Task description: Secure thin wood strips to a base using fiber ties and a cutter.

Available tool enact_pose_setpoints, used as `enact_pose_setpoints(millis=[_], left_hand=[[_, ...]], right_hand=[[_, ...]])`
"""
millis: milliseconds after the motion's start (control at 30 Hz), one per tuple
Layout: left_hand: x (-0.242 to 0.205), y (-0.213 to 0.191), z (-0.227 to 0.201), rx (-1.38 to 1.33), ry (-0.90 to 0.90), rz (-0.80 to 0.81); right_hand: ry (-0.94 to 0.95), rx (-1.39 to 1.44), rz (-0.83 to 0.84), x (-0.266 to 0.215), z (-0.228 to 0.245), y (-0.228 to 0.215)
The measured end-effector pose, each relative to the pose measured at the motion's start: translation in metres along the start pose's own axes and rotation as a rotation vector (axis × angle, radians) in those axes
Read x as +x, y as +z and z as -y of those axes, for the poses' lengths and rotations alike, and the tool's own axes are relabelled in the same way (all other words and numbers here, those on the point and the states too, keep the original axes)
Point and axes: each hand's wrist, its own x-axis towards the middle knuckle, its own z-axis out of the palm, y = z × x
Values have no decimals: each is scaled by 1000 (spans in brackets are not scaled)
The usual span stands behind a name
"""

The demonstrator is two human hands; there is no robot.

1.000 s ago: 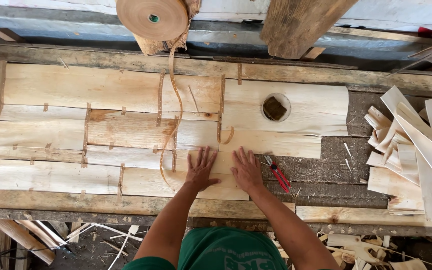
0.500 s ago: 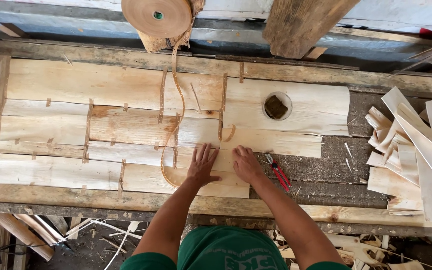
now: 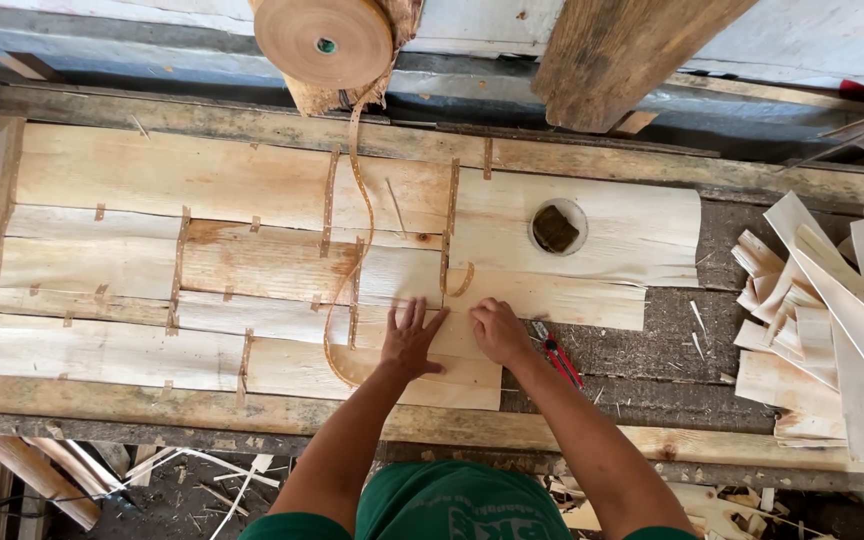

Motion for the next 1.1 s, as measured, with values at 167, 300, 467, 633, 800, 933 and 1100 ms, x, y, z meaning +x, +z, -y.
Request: enact_pose_setpoints(millis=[167,300,467,633,800,933,1100], left_hand=[[-4,2,2,-40,15,-59],[-4,-1,5,-116,19,-77],[-1,4,8,-151,21,-75],[0,6,11,-175,25,-64],[1,3,12,-167,29,-29],[3,2,13,-194,27,-18],[2,5,13,-192,29,-50]], right_hand=[[346,71,-4,40,5,-19],[102,-10,-337,77,12,-33],[116,135,-206,115,-12,-9],[257,193,-76,136,-24,7],[263,198,9,141,-24,5],[264,126,6,136,-5,-5],[227,23,-59,129,-3,4]])
